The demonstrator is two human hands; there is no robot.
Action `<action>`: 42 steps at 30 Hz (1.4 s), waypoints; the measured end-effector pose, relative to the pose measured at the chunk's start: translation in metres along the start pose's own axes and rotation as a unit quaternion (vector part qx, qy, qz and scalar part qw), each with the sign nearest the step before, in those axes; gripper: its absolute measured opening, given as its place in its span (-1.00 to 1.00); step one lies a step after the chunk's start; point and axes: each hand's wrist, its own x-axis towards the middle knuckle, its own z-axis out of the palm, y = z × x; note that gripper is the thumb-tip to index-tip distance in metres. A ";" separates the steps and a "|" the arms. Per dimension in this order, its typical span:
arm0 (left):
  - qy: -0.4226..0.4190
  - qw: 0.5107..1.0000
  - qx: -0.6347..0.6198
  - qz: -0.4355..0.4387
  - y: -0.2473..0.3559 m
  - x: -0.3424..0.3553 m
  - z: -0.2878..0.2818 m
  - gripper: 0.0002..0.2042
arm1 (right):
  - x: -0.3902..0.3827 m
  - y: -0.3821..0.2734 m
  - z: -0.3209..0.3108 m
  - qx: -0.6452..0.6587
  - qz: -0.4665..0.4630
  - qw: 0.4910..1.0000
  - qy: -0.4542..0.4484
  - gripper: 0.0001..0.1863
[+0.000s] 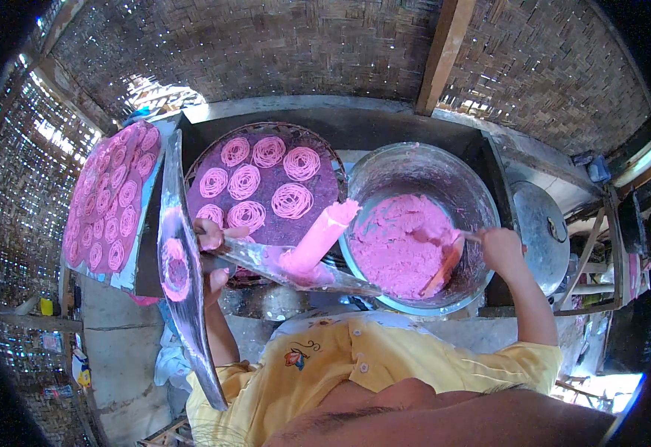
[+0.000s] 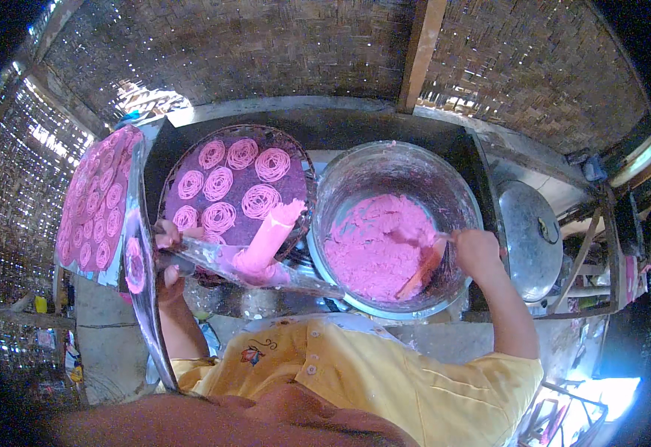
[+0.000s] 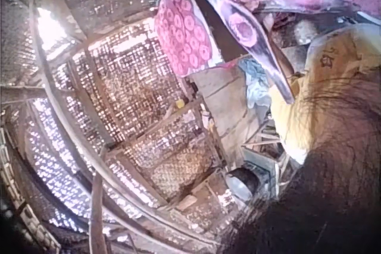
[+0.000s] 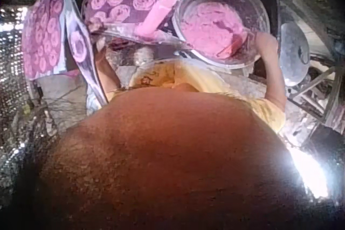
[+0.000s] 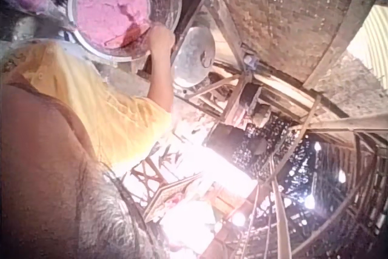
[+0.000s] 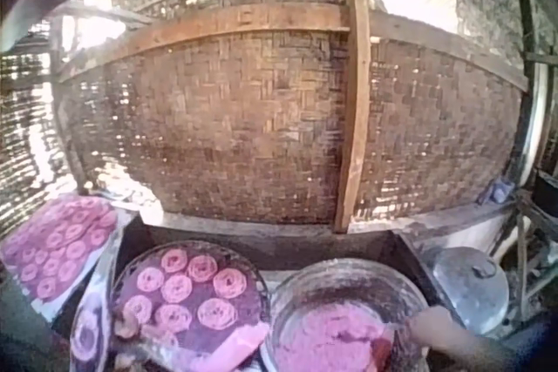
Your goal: The person prepares pink dough by using a large wooden paddle and an extruder tool. The person uses the paddle to gather the pink dough from a large metal bowl and places it into the hopper of a metal extruder. The person then extrudes the dough into circular, spiral patterns onto circular trays.
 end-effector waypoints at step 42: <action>-0.219 0.904 0.350 -0.108 -0.037 0.050 0.065 -0.63 | -0.048 0.016 -0.038 0.651 -0.090 0.747 -0.101 -0.56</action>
